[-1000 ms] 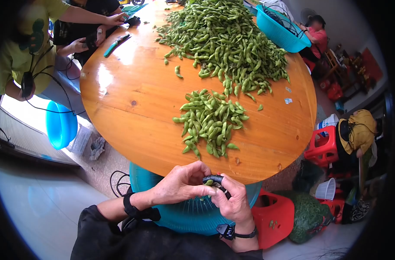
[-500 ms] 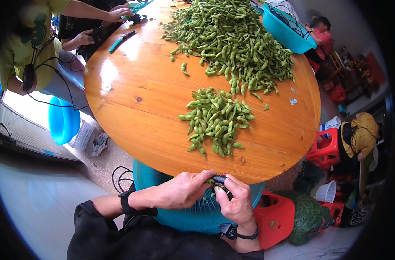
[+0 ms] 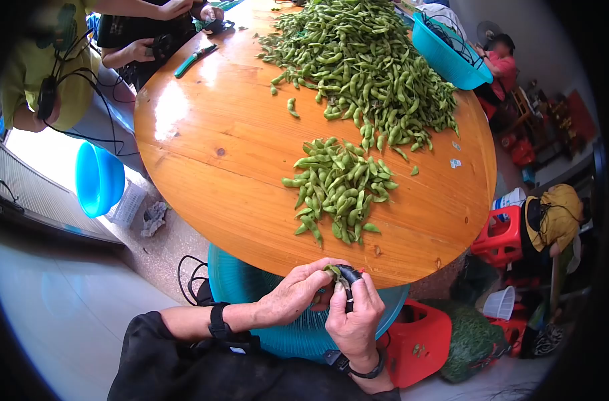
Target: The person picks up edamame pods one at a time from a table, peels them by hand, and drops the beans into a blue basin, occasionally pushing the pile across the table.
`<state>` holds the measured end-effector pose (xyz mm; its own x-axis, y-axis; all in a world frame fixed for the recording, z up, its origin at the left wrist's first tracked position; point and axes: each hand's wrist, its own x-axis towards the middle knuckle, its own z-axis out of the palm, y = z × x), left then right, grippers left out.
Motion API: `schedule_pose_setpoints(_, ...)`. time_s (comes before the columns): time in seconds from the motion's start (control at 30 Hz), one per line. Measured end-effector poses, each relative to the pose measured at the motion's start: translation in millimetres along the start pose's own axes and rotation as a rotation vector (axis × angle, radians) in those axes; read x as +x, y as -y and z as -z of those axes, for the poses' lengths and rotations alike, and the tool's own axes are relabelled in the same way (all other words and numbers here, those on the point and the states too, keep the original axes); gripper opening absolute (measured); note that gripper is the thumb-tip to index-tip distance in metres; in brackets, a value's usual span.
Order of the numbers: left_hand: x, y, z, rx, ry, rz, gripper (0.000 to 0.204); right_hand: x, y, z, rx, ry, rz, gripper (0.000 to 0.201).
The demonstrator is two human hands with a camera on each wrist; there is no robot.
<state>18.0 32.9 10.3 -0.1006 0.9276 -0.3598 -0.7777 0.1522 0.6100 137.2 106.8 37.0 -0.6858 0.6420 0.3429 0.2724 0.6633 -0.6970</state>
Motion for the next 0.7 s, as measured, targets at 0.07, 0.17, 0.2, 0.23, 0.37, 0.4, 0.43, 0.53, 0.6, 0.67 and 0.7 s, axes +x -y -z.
schedule_pose_setpoints(0.07, 0, 2, 2, 0.036, 0.01, -0.01, 0.035, 0, 1, 0, 0.018, -0.003, 0.01, 0.014)
schedule_pose_setpoints(0.17, 0, 9, 7, 0.137, 0.042, -0.064, 0.034, 1, 0, 2, 0.056, -0.001, 0.003, 0.013)
schedule_pose_setpoints(0.2, -1, 8, 7, 0.198, 0.064, -0.112, 0.034, 2, -1, 3, 0.073, 0.007, -0.011, 0.013)
schedule_pose_setpoints(0.23, -3, 5, 5, 0.199, 0.063, -0.112, 0.034, 1, -2, 5, 0.074, 0.006, -0.011, 0.013)
schedule_pose_setpoints(0.37, -12, 0, 7, 0.549, 0.111, -0.215, 0.04, -1, -5, 6, 0.127, 0.042, -0.124, 0.015)
schedule_pose_setpoints(0.4, -10, 3, 10, 0.455, 0.107, -0.186, 0.039, -3, -6, 5, 0.11, 0.04, -0.112, 0.015)
schedule_pose_setpoints(0.43, -10, 5, 12, 0.361, 0.101, -0.157, 0.038, -4, -6, 4, 0.093, 0.038, -0.1, 0.015)
schedule_pose_setpoints(0.53, -8, 4, 12, 0.231, 0.076, -0.09, 0.037, -8, -1, 0, 0.033, 0.002, 0.009, 0.015)
schedule_pose_setpoints(0.6, -6, 3, 10, 0.26, 0.081, -0.104, 0.039, -9, -3, 4, 0.024, 0.005, 0.029, 0.015)
schedule_pose_setpoints(0.67, -6, 4, 12, 0.419, 0.114, -0.098, 0.043, -8, -8, 17, 0.025, 0.035, 0.004, 0.015)
schedule_pose_setpoints(0.7, -9, 1, 8, 0.527, 0.181, -0.21, 0.045, -6, -11, 26, 0.031, -0.017, -0.014, 0.013)
